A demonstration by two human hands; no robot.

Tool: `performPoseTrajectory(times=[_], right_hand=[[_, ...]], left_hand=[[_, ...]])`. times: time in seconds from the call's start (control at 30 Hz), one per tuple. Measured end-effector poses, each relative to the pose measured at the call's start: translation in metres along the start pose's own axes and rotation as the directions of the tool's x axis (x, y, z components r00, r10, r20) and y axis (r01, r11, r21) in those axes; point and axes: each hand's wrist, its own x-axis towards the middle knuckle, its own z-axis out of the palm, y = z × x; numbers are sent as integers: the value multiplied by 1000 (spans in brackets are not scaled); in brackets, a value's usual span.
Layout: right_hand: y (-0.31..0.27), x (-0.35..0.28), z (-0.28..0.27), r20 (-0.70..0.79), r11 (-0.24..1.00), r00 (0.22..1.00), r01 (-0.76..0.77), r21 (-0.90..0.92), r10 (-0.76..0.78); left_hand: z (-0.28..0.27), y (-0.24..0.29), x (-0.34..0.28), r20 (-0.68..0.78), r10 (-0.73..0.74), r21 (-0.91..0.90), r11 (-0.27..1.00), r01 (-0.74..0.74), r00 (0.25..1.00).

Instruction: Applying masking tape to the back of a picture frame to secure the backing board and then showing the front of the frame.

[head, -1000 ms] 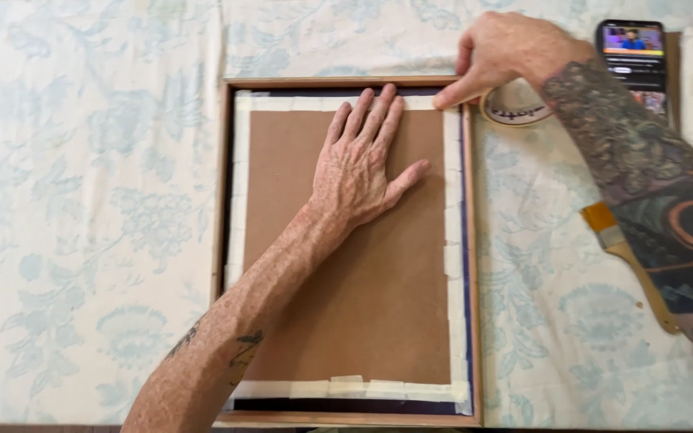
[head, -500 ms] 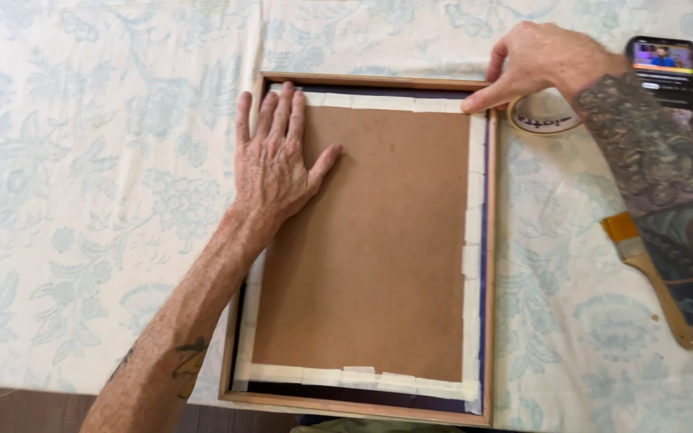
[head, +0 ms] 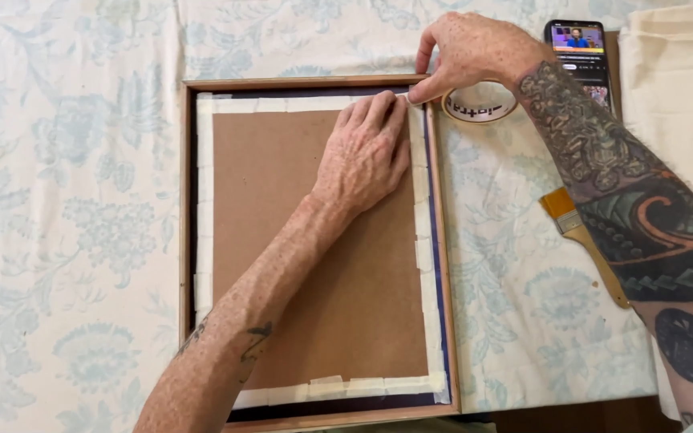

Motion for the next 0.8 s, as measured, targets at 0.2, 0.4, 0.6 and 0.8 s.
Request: performPoseTrajectory(times=[0.2, 0.4, 0.6, 0.8], right_hand=[[-7, -18, -5, -49, 1000, 999, 13, 28, -12], [0, -3, 15, -143, 1000, 990, 10, -7, -11], [2, -13, 22, -231, 999, 972, 52, -9, -52], [3, -10, 42, -390, 999, 921, 2, -43, -19]], left_hand=[[11, 1, 0, -27, -15, 90, 996, 18, 1000], [14, 2, 2, -5, -21, 147, 989, 21, 1000], [17, 3, 2, -6, -8, 177, 984, 9, 1000], [18, 1, 2, -24, 5, 175, 985, -1, 1000]])
